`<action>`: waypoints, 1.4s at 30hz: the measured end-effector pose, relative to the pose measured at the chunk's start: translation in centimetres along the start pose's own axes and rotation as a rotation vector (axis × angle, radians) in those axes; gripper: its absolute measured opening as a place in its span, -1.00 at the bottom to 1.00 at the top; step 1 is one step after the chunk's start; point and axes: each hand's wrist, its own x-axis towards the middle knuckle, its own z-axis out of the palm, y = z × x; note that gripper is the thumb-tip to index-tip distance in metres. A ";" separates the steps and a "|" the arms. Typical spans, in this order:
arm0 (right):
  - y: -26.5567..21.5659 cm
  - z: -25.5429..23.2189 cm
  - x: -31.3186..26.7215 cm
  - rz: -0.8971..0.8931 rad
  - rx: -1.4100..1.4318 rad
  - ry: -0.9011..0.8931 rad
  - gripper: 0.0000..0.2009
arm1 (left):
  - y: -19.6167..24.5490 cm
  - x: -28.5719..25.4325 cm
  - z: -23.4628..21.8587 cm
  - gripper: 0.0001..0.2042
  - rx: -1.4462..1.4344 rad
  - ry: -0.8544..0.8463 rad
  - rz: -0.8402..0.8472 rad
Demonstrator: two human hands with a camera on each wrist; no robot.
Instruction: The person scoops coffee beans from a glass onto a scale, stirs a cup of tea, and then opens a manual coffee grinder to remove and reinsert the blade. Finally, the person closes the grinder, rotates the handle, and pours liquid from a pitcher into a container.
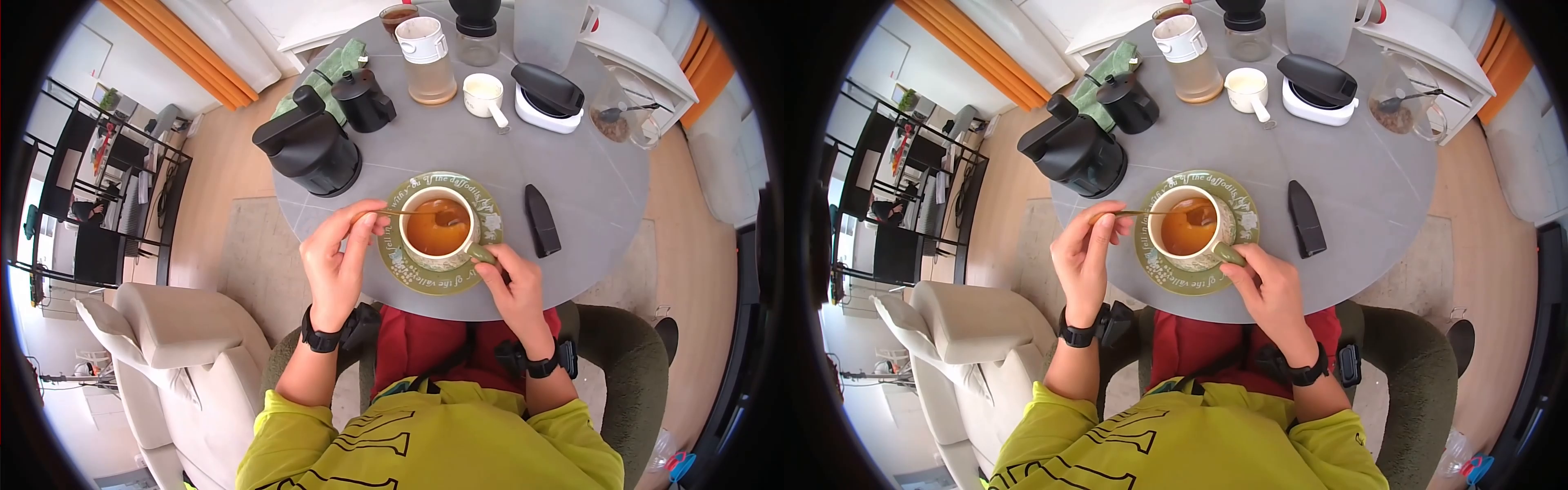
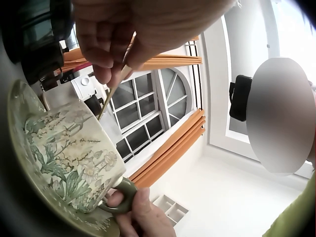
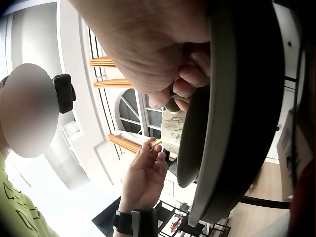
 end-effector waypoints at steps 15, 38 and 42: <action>0.1 0.1 0.0 -0.008 -0.008 0.013 -0.84 | 1.1 -0.8 -0.4 -0.88 0.010 -0.066 -0.023; 0.2 0.2 0.0 -0.006 0.005 0.004 -0.83 | 1.7 -1.0 -0.4 -0.86 0.098 -0.107 0.067; 0.1 0.1 -0.1 -0.008 -0.002 0.004 -0.83 | 0.9 -0.4 0.0 -0.86 0.053 -0.068 0.044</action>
